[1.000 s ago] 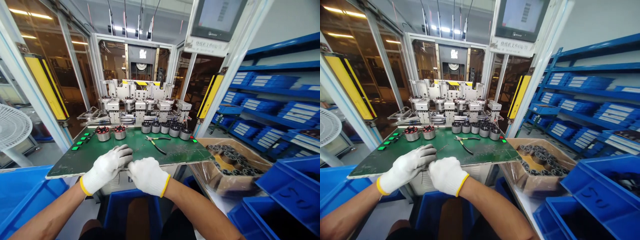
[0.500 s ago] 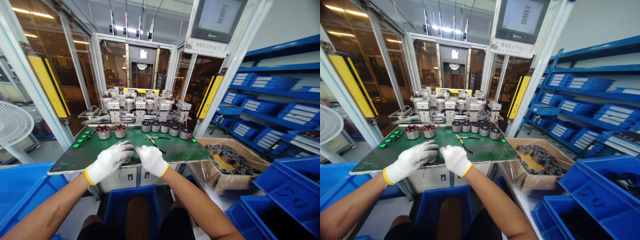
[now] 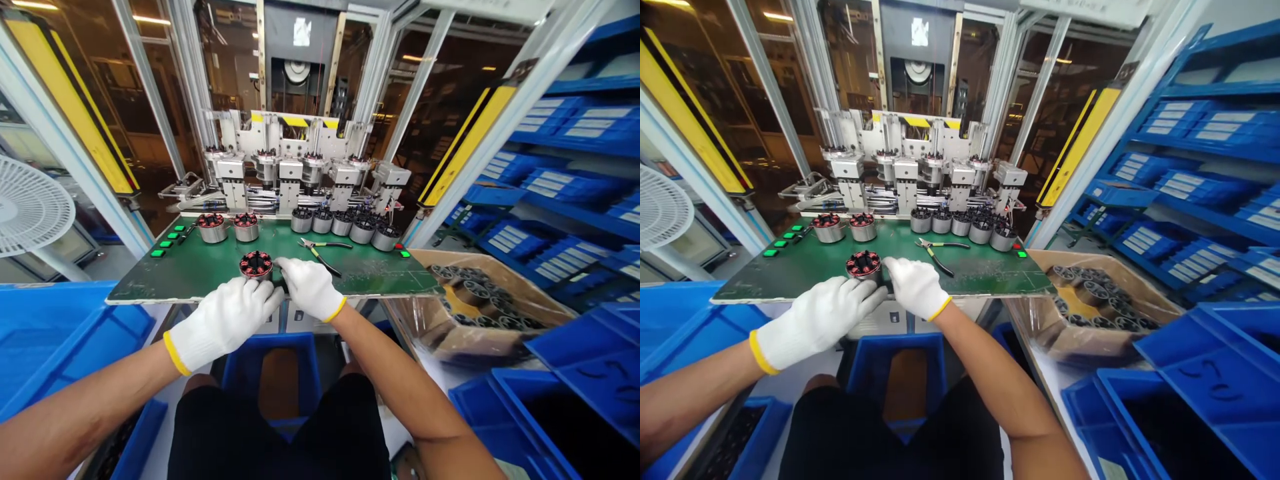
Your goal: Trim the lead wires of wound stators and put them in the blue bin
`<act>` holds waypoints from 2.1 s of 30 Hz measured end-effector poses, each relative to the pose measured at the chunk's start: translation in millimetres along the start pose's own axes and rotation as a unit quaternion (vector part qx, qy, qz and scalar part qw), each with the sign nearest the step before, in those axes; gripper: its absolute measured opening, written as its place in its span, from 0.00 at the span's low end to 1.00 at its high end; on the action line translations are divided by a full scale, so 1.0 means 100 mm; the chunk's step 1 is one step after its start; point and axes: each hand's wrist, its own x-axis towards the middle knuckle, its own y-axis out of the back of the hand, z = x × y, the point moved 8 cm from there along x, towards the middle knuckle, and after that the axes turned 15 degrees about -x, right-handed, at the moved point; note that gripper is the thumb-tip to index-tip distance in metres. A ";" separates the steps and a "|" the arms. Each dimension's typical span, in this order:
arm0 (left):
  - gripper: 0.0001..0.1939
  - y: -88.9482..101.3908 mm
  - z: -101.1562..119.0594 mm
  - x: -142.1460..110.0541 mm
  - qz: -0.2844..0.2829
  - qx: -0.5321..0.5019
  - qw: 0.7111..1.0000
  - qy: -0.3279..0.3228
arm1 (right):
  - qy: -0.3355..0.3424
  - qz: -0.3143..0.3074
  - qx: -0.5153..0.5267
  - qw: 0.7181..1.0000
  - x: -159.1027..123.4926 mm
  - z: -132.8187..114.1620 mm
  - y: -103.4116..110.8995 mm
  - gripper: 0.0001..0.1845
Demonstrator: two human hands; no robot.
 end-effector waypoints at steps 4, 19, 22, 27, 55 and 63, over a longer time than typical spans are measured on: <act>0.18 -0.13 -0.01 0.01 -0.044 -0.006 0.998 0.038 | -0.014 -0.009 -0.051 0.999 0.00 -0.02 0.00 0.23; 0.17 0.02 0.07 0.16 0.041 -0.018 0.998 0.033 | -0.027 0.010 -0.074 0.997 0.08 -0.04 -0.03 0.16; 0.16 -0.05 0.09 0.11 0.090 -0.066 0.993 0.035 | -0.038 0.012 -0.085 0.996 0.10 -0.04 0.00 0.15; 0.17 0.04 0.02 -0.08 0.229 -0.166 0.959 -0.027 | -0.045 0.014 -0.082 0.995 0.13 -0.07 0.03 0.13; 0.14 0.36 -0.79 0.48 0.079 -0.314 0.928 0.185 | -0.007 -0.066 -0.023 0.998 -0.14 -0.40 0.01 0.09; 0.17 -0.04 -0.31 0.06 0.143 -0.064 0.988 0.018 | 0.016 -0.086 -0.015 0.996 -0.19 -0.42 0.12 0.10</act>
